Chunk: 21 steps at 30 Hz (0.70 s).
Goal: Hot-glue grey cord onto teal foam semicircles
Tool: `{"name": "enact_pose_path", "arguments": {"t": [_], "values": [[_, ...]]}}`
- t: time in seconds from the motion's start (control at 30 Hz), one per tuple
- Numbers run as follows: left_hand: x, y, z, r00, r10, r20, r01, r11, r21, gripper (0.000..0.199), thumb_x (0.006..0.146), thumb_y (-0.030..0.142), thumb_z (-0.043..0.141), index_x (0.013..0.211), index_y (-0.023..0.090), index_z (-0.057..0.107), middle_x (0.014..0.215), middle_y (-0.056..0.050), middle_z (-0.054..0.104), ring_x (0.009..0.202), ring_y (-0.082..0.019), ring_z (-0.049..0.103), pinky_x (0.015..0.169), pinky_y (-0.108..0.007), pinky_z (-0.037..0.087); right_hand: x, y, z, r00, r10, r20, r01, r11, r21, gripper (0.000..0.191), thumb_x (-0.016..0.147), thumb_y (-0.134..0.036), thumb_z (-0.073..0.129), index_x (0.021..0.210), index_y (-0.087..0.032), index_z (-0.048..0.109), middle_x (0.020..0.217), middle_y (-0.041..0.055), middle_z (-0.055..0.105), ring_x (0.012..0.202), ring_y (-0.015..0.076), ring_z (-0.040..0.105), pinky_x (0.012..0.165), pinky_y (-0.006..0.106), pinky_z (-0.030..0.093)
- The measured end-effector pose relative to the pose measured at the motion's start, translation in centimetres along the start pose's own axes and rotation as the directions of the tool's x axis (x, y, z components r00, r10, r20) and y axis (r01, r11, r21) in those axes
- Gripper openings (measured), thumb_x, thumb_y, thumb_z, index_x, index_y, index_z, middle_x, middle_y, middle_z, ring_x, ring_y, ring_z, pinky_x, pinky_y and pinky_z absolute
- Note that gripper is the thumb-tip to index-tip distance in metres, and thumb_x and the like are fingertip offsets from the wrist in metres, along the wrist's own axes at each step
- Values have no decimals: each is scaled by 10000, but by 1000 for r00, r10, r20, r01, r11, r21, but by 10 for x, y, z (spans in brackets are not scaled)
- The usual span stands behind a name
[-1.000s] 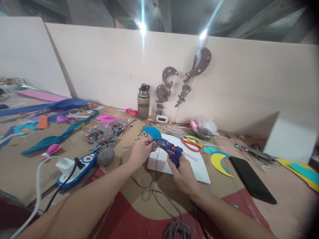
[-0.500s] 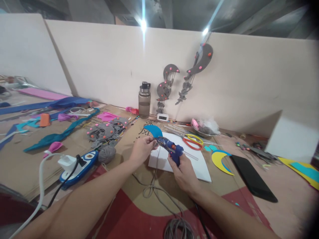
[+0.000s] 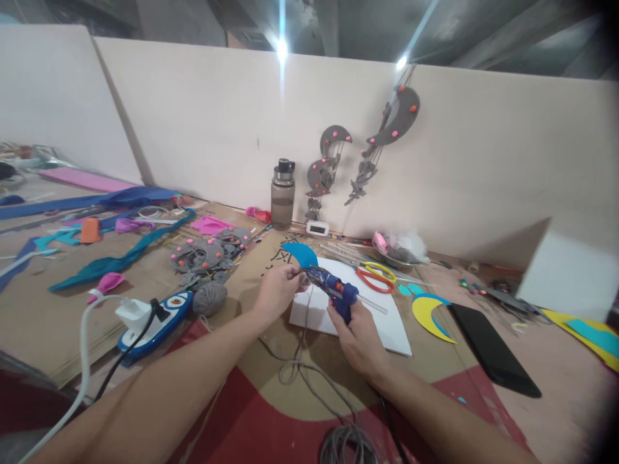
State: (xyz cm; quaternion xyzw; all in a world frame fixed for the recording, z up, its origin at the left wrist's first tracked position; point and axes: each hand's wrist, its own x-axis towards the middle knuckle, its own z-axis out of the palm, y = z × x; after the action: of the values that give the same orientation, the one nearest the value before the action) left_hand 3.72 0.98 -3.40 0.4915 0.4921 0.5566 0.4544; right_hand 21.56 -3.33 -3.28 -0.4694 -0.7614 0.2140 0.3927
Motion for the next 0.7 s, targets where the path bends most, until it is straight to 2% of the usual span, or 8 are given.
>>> {"name": "enact_pose_path", "arguments": {"t": [0.3, 0.7], "values": [[3, -4, -1, 999, 3, -45, -3, 1000, 2, 187, 699, 316, 649, 648, 142, 607, 659, -31, 644, 600, -127, 610, 630, -286, 545, 1, 1, 0, 1000, -5, -28, 5, 1000, -4, 290, 871, -353, 458, 1051, -166, 588, 949, 93, 669, 829, 220, 602, 777, 354, 469], [5, 1, -3, 999, 10, -49, -11, 1000, -10, 199, 696, 333, 649, 722, 137, 629, 696, -42, 667, 616, -136, 624, 629, -270, 525, 3, 2, -1, 999, 8, -54, -8, 1000, -5, 295, 866, -363, 459, 1041, -163, 585, 924, 99, 665, 821, 223, 602, 778, 372, 481]]}}
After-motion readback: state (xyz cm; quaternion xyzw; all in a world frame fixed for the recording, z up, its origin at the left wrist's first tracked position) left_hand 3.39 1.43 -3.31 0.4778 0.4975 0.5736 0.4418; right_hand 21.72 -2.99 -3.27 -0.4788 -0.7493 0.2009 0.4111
